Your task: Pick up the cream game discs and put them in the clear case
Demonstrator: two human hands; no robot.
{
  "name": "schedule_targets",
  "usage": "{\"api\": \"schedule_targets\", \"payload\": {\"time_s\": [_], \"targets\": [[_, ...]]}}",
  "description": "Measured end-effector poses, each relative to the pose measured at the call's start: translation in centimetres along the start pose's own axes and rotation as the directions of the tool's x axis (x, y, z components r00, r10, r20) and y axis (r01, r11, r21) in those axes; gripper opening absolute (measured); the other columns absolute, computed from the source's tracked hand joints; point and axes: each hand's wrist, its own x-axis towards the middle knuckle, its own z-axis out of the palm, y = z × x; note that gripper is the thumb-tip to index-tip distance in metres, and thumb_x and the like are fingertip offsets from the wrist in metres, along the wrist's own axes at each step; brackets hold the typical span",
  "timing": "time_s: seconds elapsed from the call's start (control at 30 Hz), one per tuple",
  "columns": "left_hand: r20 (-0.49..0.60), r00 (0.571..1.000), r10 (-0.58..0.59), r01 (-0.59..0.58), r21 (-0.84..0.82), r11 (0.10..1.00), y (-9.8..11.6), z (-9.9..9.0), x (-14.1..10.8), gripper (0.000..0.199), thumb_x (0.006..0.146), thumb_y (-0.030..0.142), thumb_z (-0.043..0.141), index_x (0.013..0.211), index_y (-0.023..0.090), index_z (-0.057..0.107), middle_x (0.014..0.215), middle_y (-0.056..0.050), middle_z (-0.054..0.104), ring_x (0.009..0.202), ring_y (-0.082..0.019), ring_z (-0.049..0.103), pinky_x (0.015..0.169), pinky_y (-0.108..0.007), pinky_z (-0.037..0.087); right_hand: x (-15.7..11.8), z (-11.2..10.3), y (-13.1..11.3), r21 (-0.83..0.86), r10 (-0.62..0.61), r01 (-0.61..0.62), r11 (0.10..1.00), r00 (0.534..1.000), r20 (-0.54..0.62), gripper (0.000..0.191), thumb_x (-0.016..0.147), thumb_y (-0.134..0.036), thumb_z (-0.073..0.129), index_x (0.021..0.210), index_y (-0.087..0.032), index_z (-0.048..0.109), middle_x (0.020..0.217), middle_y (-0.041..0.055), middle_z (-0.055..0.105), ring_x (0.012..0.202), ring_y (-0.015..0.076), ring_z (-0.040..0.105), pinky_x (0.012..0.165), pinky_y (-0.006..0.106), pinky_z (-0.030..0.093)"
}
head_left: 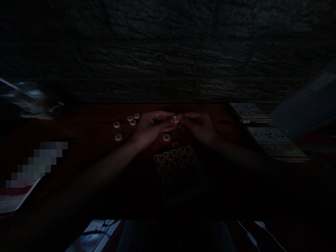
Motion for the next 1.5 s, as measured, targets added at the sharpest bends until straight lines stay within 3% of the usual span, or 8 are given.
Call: {"api": "schedule_targets", "payload": {"time_s": [0.2,0.6,1.03,1.33,1.5], "targets": [[-0.053,0.998,-0.016,0.014,-0.031,0.999,0.03,-0.01,0.27,0.027,0.076,0.029,0.093,0.099,0.018,0.083,0.102,-0.008,0.084,0.091,-0.019,0.08,0.095,-0.036,0.064,-0.07,0.27,-0.26,0.05,-0.001,0.002,0.999,1.0,-0.018,0.037,0.075,-0.054,0.09,0.094,-0.023,0.085,0.081,0.0027,0.081,0.066,0.0144,0.069,0.062,0.028,0.057],[-0.039,0.997,-0.06,0.057,-0.082,0.995,0.06,-0.28,0.39,0.025,0.076,0.027,0.092,0.098,0.017,0.084,0.104,-0.008,0.084,0.092,-0.018,0.08,0.098,-0.034,0.064,-0.16,0.2,0.04,0.059,-0.014,0.017,0.998,0.999,-0.047,0.038,0.073,-0.05,0.093,0.097,-0.022,0.083,0.079,0.0025,0.08,0.063,0.0149,0.07,0.059,0.029,0.058],[-0.079,0.988,-0.133,0.121,-0.137,0.983,0.43,-0.03,0.37,0.015,0.084,0.013,0.081,0.098,0.015,0.083,0.106,-0.01,0.083,0.097,-0.02,0.081,0.1,-0.035,0.064,-0.29,0.26,-0.06,0.031,-0.017,0.018,0.999,0.999,-0.031,0.035,0.073,-0.048,0.093,0.098,-0.024,0.084,0.085,0.0028,0.082,0.063,0.0149,0.069,0.059,0.03,0.058],[-0.037,0.992,-0.121,0.116,-0.121,0.986,-0.03,-0.33,0.41,0.02,0.082,0.019,0.086,0.102,0.016,0.084,0.107,-0.01,0.083,0.093,-0.02,0.081,0.096,-0.035,0.065,-0.52,0.11,0.43,-0.049,-0.113,0.113,0.992,0.994,0.003,0.033,0.076,-0.044,0.092,0.101,-0.025,0.08,0.098,0.0042,0.083,0.089,0.0212,0.078,0.087,0.039,0.063],[-0.015,0.994,-0.112,0.109,-0.111,0.988,-0.11,-0.36,0.38,0.024,0.078,0.024,0.091,0.1,0.017,0.084,0.103,-0.009,0.084,0.093,-0.019,0.08,0.093,-0.031,0.065,-0.83,0.13,0.38,-0.141,-0.167,0.167,0.976,0.986,0.012,0.026,0.084,-0.042,0.086,0.102,-0.024,0.081,0.1,0.004,0.083,0.092,0.0212,0.078,0.089,0.037,0.063]]}}
